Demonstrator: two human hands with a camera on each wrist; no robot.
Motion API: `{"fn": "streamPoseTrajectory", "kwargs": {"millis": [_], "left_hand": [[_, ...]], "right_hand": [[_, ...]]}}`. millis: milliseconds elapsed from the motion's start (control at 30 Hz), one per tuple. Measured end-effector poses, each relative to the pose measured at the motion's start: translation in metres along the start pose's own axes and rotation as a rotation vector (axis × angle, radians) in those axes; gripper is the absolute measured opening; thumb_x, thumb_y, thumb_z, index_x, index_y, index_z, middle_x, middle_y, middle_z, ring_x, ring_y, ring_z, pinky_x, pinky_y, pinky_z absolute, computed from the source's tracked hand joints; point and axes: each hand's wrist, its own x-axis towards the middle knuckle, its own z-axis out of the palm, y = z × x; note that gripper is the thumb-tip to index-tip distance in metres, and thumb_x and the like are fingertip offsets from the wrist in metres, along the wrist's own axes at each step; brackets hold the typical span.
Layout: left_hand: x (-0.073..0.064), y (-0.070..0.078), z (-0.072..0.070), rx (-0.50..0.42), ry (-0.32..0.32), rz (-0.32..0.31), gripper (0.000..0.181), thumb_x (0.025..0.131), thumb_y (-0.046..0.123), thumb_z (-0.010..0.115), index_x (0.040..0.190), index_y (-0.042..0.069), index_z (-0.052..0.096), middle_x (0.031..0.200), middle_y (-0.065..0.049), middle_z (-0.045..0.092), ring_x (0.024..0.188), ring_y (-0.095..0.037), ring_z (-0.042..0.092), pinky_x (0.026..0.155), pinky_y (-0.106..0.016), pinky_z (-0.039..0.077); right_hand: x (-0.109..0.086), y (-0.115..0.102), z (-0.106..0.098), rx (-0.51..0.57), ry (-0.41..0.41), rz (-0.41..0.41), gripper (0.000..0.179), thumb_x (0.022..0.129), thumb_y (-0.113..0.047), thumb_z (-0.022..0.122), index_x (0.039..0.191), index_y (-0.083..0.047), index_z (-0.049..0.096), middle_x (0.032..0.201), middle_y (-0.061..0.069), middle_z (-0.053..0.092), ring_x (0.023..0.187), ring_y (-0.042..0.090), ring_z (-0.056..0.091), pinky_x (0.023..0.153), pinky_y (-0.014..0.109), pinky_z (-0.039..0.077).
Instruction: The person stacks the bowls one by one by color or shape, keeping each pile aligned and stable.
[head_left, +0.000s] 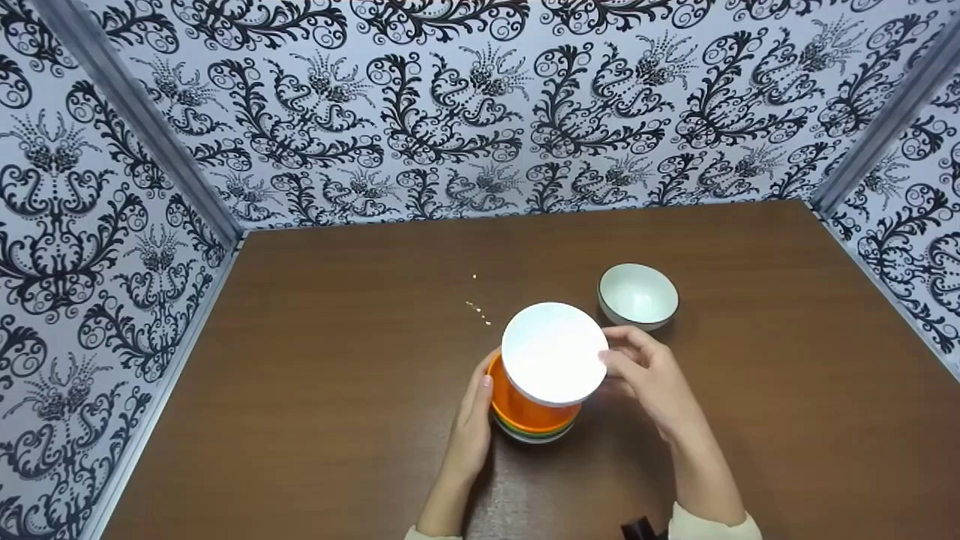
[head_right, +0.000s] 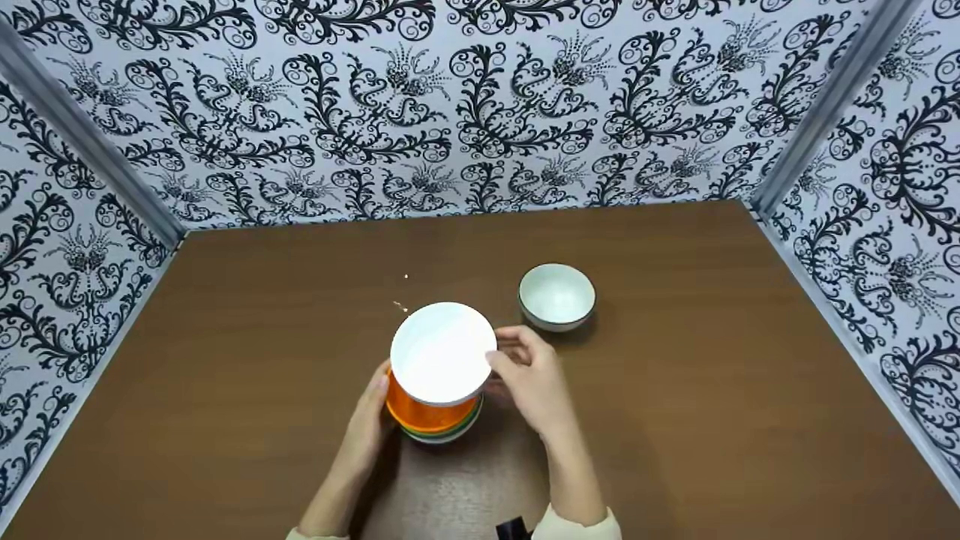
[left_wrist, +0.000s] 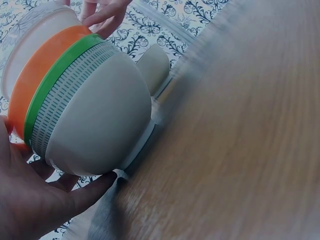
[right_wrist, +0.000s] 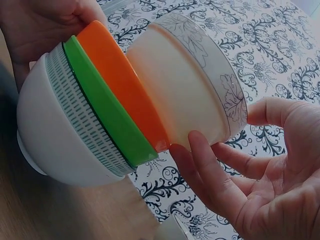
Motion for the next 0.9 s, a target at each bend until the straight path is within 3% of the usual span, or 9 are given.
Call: {"fn": "streamPoseTrajectory", "kwargs": {"millis": [300, 567, 900], "left_hand": [[0.000, -0.001, 0.000, 0.002, 0.007, -0.001, 0.051, 0.110, 0.032, 0.026, 0.153, 0.007, 0.035, 0.158, -0.009, 0.040, 0.149, -0.026, 0.032, 0.126, -0.050, 0.020], [-0.001, 0.000, 0.002, 0.018, 0.051, -0.008, 0.051, 0.109, 0.030, 0.029, 0.152, 0.004, 0.037, 0.157, -0.013, 0.041, 0.150, -0.031, 0.031, 0.125, -0.053, 0.018], [-0.002, 0.000, 0.002, 0.035, 0.051, -0.003, 0.050, 0.110, 0.025, 0.026, 0.153, 0.001, 0.034, 0.158, -0.016, 0.038, 0.151, -0.032, 0.029, 0.125, -0.053, 0.019]], "right_hand": [[-0.001, -0.001, 0.003, -0.049, 0.012, 0.007, 0.032, 0.098, -0.006, 0.056, 0.128, 0.005, 0.055, 0.110, 0.016, 0.069, 0.085, 0.017, 0.070, 0.079, 0.034, 0.062], [0.000, 0.001, 0.008, -0.138, 0.025, -0.012, 0.031, 0.097, -0.008, 0.060, 0.126, 0.001, 0.061, 0.117, 0.020, 0.068, 0.089, 0.014, 0.069, 0.079, 0.037, 0.062], [0.001, 0.005, 0.011, -0.239, 0.044, -0.051, 0.028, 0.093, -0.006, 0.065, 0.121, -0.001, 0.067, 0.111, 0.016, 0.070, 0.086, 0.011, 0.068, 0.070, 0.025, 0.058]]}}
